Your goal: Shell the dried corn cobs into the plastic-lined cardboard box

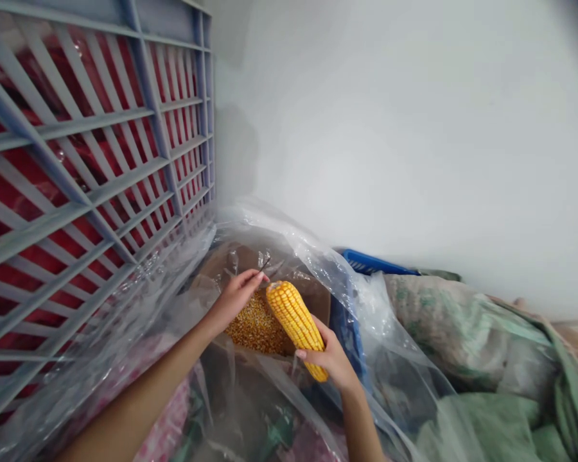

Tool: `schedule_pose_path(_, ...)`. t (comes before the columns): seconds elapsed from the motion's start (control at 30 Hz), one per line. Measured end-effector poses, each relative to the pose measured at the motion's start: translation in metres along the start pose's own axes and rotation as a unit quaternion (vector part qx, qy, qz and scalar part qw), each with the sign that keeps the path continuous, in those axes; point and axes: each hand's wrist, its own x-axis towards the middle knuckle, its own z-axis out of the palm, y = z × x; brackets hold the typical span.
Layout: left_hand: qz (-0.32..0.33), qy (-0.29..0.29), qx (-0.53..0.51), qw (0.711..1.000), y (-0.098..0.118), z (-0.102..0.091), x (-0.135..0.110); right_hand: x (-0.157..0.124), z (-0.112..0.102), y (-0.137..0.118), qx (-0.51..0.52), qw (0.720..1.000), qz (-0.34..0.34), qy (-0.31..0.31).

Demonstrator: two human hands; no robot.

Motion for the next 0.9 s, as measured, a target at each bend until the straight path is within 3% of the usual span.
schedule_pose_path(0.13, -0.024, -0.106, -0.132, 0.985, 0.000, 0.006, -0.009, -0.006, 0.003, 0.007, 0.141, 0.989, 0.029, -0.016)
schedule_pose_path(0.27, -0.017, -0.146, -0.150, 0.978, -0.007, 0.009, -0.016, -0.008, 0.008, 0.017, 0.224, 0.973, 0.045, -0.043)
schedule_pose_path(0.43, -0.008, -0.151, -0.129, 0.980, -0.009, 0.013, -0.018, -0.005, 0.015, 0.020, 0.249, 0.964, 0.061, -0.067)
schedule_pose_path(0.67, -0.027, -0.094, -0.113, 0.989, -0.006, 0.010, -0.017, -0.004, 0.016, 0.026, 0.242, 0.965, 0.074, -0.076)
schedule_pose_path(0.9, 0.022, -0.132, -0.075, 0.988, -0.001, 0.002, -0.015, -0.005, 0.016, 0.026, 0.246, 0.960, 0.090, -0.103)
